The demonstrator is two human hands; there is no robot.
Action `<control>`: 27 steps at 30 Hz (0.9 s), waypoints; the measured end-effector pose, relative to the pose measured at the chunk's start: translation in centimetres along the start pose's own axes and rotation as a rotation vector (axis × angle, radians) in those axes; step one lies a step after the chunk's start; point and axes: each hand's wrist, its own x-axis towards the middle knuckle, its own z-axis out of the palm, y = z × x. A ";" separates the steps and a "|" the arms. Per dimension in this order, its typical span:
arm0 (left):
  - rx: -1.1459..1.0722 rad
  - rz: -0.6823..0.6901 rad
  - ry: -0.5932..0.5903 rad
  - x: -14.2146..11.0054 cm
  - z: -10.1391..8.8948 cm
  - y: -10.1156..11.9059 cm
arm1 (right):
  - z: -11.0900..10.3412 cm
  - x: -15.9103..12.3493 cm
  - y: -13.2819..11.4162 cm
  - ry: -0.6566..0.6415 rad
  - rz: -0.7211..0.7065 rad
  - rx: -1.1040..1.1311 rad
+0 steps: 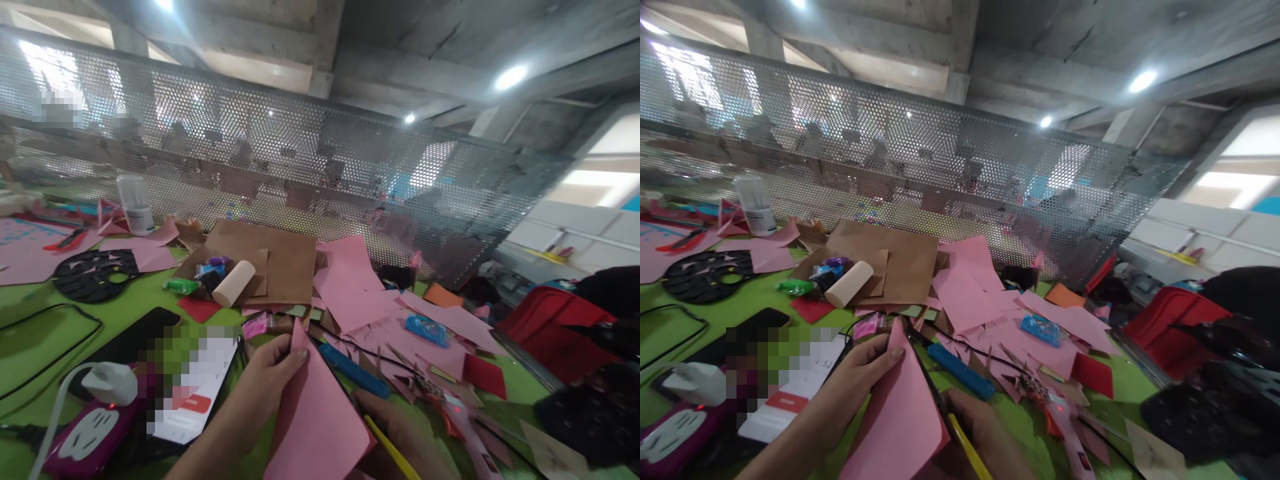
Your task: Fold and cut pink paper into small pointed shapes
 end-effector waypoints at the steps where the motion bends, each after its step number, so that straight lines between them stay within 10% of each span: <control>1: 0.001 -0.002 0.005 0.0 0.0 -0.1 | 0.0 0.0 0.1 -0.004 -0.011 -0.014; 27: -0.044 -0.099 -0.013 0.2 0.1 0.0 | -0.1 -0.4 -1.8 0.009 0.049 -0.022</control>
